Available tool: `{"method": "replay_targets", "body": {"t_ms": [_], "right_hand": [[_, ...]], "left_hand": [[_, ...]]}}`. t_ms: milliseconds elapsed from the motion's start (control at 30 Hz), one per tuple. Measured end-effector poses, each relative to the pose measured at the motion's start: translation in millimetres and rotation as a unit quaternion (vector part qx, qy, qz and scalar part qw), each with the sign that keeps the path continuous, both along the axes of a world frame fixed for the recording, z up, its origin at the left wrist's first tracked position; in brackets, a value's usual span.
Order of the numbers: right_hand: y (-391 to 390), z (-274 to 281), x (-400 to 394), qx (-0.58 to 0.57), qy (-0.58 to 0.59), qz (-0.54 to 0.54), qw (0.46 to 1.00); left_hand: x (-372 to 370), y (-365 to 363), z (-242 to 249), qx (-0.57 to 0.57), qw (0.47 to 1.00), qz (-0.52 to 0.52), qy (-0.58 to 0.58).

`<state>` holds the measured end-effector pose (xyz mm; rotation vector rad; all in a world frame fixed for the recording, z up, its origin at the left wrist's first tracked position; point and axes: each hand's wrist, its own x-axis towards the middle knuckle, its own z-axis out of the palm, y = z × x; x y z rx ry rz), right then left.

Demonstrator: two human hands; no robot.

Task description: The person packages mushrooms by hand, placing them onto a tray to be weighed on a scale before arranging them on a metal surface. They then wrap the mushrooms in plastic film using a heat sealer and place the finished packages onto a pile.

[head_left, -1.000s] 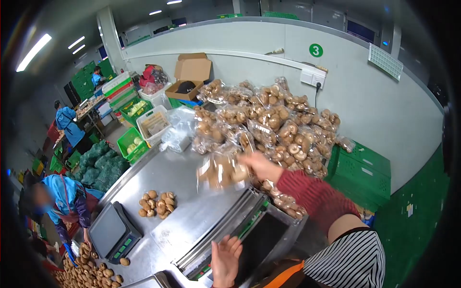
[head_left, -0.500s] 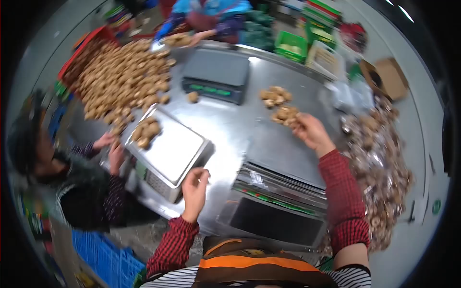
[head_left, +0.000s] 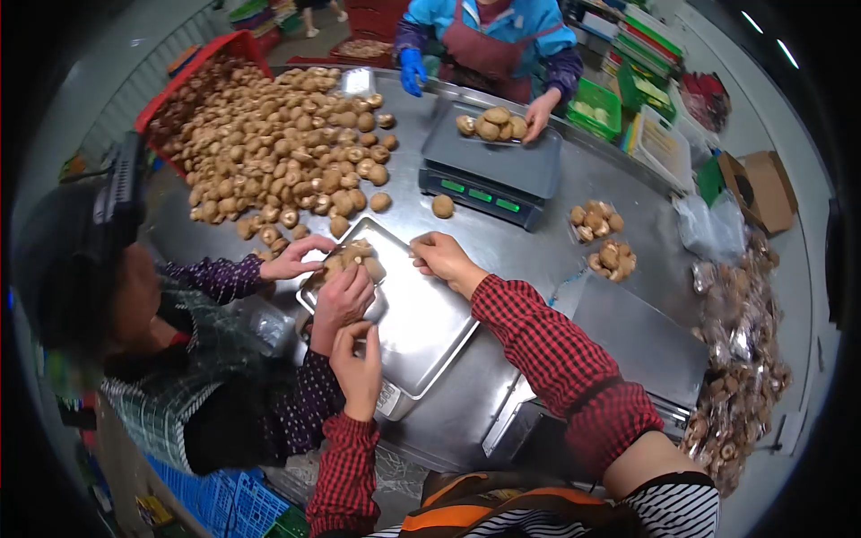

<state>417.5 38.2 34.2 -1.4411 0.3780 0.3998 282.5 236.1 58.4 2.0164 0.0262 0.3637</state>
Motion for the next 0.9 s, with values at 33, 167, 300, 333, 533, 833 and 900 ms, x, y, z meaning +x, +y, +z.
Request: {"method": "replay_targets", "body": {"t_ms": [33,167,300,333,533,833,900], "right_hand": [[-2,-4,0,-0.037,-0.057,0.001,0.998],[-31,-9,-23,-0.062,-0.090,-0.019,0.994],[-71,-4,-35,-0.074,-0.071,-0.015,0.995],[-87,2,-40,-0.068,-0.076,-0.023,0.995],[-261,32,-56,-0.101,-0.113,-0.248,0.957],[-512,-93,-119,-0.453,0.086,-0.291,0.838],[-519,-119,-117,-0.472,0.112,-0.232,0.843]], "left_hand": [[-4,-6,2,-0.023,0.999,-0.007,0.048],[-11,-44,-24,-0.117,0.979,-0.081,0.149],[5,-97,-38,-0.196,0.955,-0.143,0.171],[11,-112,-32,-0.240,0.937,-0.160,0.195],[59,-221,-55,-0.245,0.894,-0.305,0.217],[162,-401,-122,-0.070,0.728,-0.484,0.481],[164,-425,-129,-0.021,0.657,-0.478,0.583]]}}
